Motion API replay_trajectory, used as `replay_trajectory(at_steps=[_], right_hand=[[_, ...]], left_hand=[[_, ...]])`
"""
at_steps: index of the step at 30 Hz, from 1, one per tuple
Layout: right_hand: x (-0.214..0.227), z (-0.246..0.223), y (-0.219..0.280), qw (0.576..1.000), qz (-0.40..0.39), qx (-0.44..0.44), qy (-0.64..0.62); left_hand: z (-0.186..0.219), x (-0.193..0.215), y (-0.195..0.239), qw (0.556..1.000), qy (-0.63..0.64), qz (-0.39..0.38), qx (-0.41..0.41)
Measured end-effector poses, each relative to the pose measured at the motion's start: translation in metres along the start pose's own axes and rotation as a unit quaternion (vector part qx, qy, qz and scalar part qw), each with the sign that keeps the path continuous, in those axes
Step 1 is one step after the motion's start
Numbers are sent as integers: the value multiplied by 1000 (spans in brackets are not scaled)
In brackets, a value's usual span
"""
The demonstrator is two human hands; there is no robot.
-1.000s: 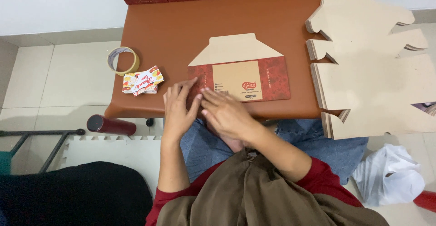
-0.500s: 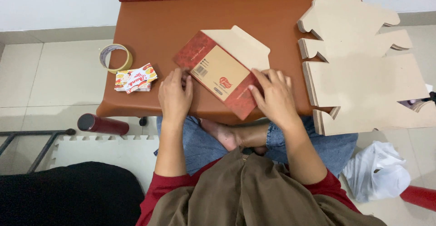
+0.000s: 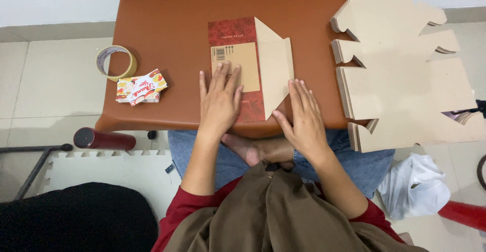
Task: Assembling small cardboard gift boxes by folding pre-cut templates and applying decorative stickers.
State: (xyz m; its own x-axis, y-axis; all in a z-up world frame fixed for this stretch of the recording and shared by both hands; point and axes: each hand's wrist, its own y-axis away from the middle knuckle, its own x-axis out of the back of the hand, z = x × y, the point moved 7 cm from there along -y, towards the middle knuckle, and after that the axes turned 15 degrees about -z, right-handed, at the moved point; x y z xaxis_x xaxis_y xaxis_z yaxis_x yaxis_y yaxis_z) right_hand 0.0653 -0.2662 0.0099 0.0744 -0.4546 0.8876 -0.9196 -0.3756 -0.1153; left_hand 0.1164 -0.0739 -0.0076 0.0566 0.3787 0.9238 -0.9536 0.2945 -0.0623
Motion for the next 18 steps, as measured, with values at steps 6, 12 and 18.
replay_trajectory(at_steps=[6,12,18], right_hand=[[-10,-1,-39,992,-109,2,65],[-33,44,-121,978,-172,-66,100],[-39,61,-148,975,-175,-84,110]], left_hand=[[3,2,0,1000,-8,-15,-12],[-2,-4,-3,999,-29,-21,-6],[-1,-3,-2,999,-30,-11,-10]])
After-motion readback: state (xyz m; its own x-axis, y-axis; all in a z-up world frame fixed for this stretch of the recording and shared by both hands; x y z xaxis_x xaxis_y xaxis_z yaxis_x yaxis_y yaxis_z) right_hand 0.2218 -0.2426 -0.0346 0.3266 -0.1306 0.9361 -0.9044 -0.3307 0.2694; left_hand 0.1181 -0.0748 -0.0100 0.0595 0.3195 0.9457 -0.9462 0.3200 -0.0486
